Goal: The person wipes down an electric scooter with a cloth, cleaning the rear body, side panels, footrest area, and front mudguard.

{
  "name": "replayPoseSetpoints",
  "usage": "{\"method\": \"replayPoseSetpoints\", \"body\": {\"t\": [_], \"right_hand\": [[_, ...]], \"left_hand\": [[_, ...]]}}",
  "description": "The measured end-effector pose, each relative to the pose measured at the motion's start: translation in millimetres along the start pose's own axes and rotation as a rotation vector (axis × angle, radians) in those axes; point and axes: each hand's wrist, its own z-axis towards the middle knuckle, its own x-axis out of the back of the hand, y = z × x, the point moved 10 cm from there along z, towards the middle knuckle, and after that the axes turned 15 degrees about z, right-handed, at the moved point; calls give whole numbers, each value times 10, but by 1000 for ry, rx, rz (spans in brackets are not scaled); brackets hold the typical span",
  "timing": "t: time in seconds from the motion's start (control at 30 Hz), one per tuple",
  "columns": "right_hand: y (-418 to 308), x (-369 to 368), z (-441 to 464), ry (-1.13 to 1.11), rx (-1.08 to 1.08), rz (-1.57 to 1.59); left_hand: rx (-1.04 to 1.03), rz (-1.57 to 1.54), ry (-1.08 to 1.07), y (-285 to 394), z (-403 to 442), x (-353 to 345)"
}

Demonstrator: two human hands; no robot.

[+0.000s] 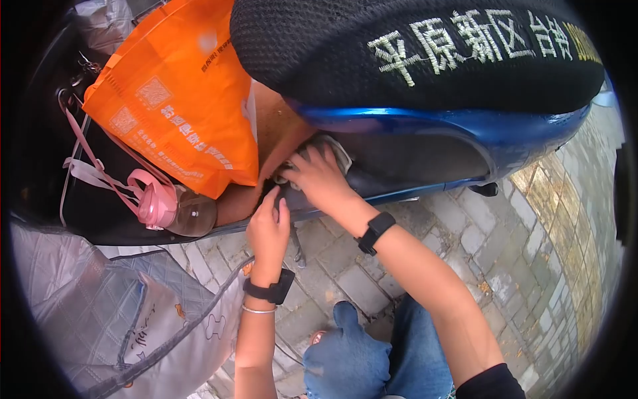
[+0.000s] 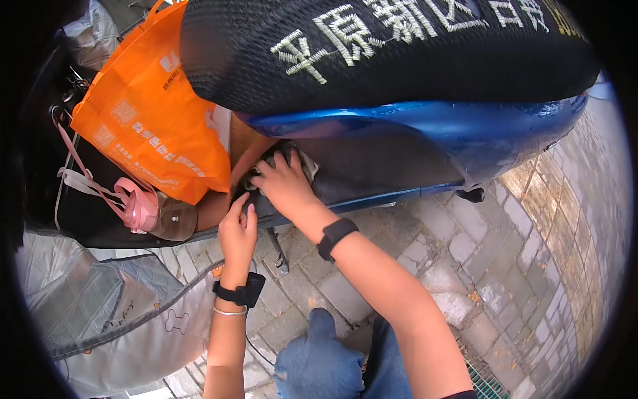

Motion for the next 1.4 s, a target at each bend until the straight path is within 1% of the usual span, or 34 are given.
{"method": "replayPoseSetpoints", "body": {"t": [0.07,0.1,0.13,0.17,0.2,0.23,0.27,0.33,0.4,0.47,0.5,0.57,0.6,0.67,0.73,0.77,0.83,0.97,1.03,1.07,1.13,1.17,1.23,1.27,1.33,1.37,1.4], "right_hand": [[48,-16,74,2,2,29],[46,-5,107,24,11,15],[38,-1,123,45,19,3],[39,-19,124,41,14,8],[30,9,116,86,23,-3],[17,43,100,132,30,-13],[13,46,67,132,26,-11],[-153,-120,-49,-97,113,36],[-475,-198,-311,-131,269,-38],[-696,-248,-476,-157,374,-80],[-666,-260,-463,-159,376,-80],[-508,-209,-334,-81,322,-1],[-455,-211,-242,-81,321,6],[-50,-147,65,-16,40,-115],[198,-82,287,98,-48,-240],[263,-137,404,96,-47,-235],[362,-150,506,212,-110,-245],[212,-161,427,205,-57,-275],[-40,-368,217,-24,34,-202],[-240,-368,67,-49,130,-182],[-547,-297,-233,39,256,-101],[-638,-364,-398,-73,271,-57],[-828,-430,-717,-180,268,139],[-859,-456,-900,-178,272,136],[-671,-551,-1134,-232,44,348],[-617,-535,-1136,-233,44,346],[-506,-221,-988,-56,7,267]], "left_hand": [[143,41,-13,-136,-7,-66],[58,101,8,-109,22,-79],[60,102,2,-131,16,-113],[49,148,44,-124,25,-87],[37,193,85,-96,41,-51],[35,251,44,-145,70,-97],[33,253,40,-144,99,-68],[157,305,-88,-255,153,-71],[156,313,-91,-285,218,-51],[173,316,-65,-280,261,-20],[152,326,-42,-265,268,-28],[143,329,-44,-258,264,-67],[141,333,-50,-260,245,-89],[142,342,-50,-256,237,-85],[143,354,-54,-264,233,-68],[146,347,-58,-267,248,-61],[155,340,-67,-302,221,-60],[138,305,-54,-297,247,-65],[129,300,-59,-307,233,-59],[124,263,-70,-307,221,-60],[117,226,-83,-303,222,-61],[124,230,-98,-313,218,-69],[132,233,-102,-311,228,-53],[131,234,-100,-309,229,-46],[126,239,-103,-331,230,-39],[112,211,-110,-342,242,-52],[106,181,-119,-355,227,-71]]}}
